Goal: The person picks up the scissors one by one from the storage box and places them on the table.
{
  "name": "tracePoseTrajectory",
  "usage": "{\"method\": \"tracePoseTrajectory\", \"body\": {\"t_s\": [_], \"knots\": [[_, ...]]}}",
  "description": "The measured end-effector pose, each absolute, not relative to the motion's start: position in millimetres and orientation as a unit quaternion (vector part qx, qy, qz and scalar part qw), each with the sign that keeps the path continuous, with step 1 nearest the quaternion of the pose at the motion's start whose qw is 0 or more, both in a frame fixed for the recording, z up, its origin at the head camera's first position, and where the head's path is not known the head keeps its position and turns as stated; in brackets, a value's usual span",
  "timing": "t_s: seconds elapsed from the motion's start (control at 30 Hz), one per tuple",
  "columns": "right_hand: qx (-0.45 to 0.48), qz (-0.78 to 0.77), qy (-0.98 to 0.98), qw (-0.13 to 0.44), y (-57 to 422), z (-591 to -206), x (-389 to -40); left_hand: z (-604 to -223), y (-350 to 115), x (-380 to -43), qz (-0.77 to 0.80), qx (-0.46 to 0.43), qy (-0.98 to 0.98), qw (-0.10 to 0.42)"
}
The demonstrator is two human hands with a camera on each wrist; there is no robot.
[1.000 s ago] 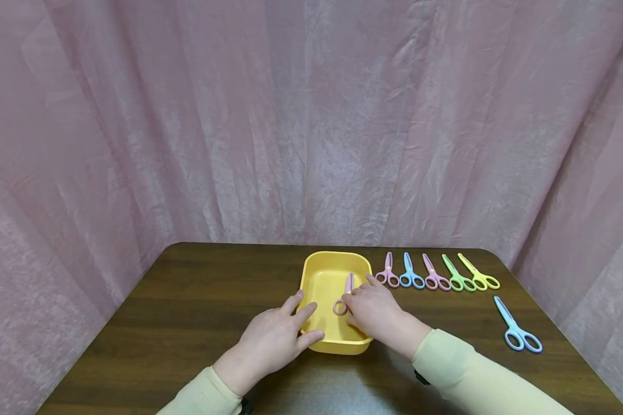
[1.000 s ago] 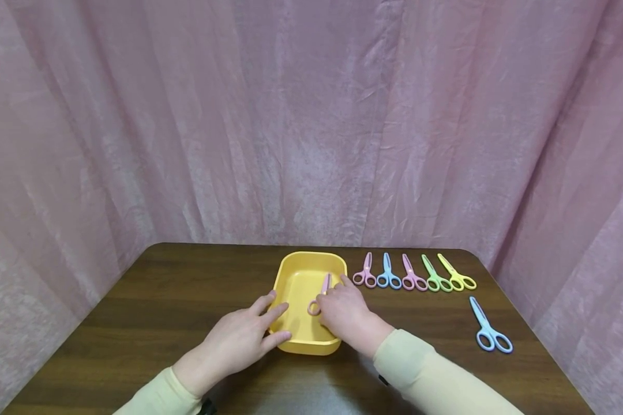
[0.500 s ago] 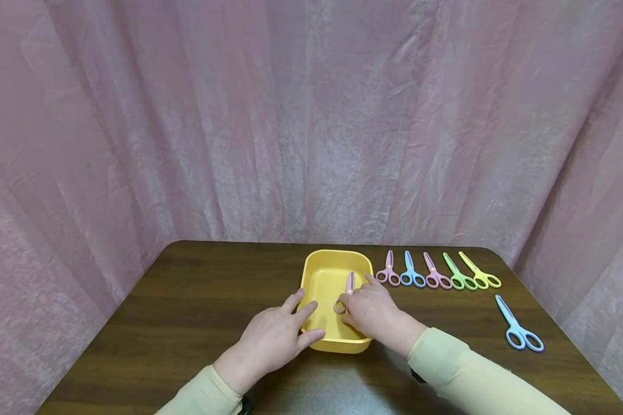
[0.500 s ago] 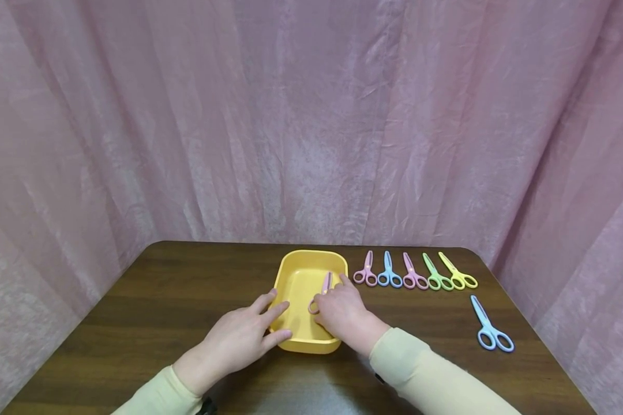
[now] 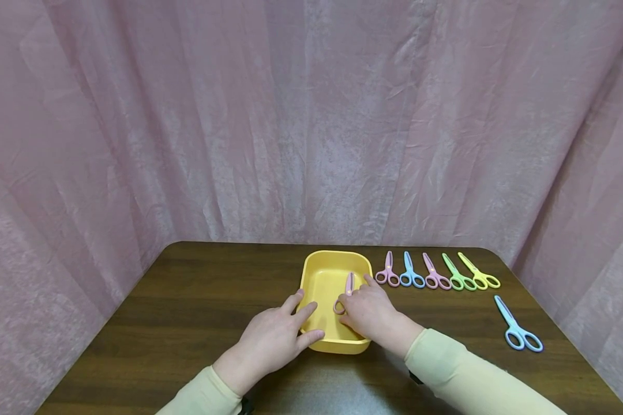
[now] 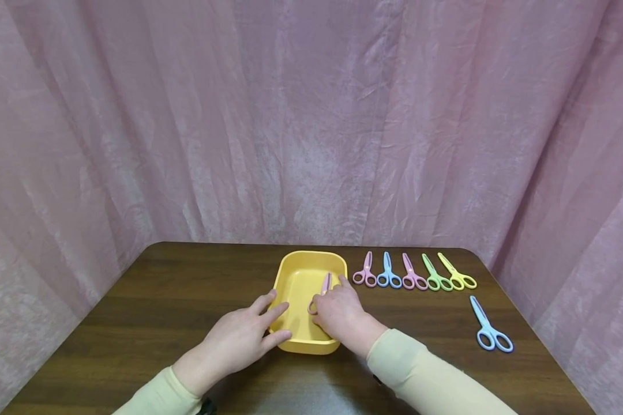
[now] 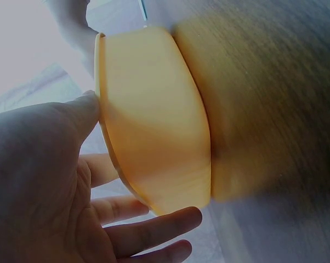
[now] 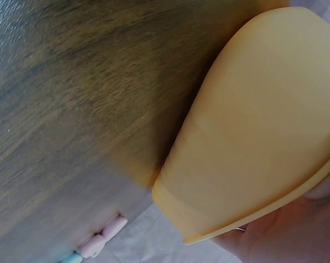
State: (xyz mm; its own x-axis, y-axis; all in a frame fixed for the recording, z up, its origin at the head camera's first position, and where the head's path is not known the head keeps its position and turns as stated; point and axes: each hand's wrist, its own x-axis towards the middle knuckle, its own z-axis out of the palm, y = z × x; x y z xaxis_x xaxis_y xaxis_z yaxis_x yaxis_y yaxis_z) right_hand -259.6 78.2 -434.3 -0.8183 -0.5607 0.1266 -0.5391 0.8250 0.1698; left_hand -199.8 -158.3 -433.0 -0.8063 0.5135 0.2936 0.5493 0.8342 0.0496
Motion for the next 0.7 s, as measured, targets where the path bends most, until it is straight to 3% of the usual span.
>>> {"method": "tracePoseTrajectory", "body": {"t_s": [0.7], "knots": [[0.294,-0.052,-0.946,0.123,77.4,-440.1,-262.3,-432.7,-157.7,-199.9,-0.068,-0.279,-0.949,0.132]]}}
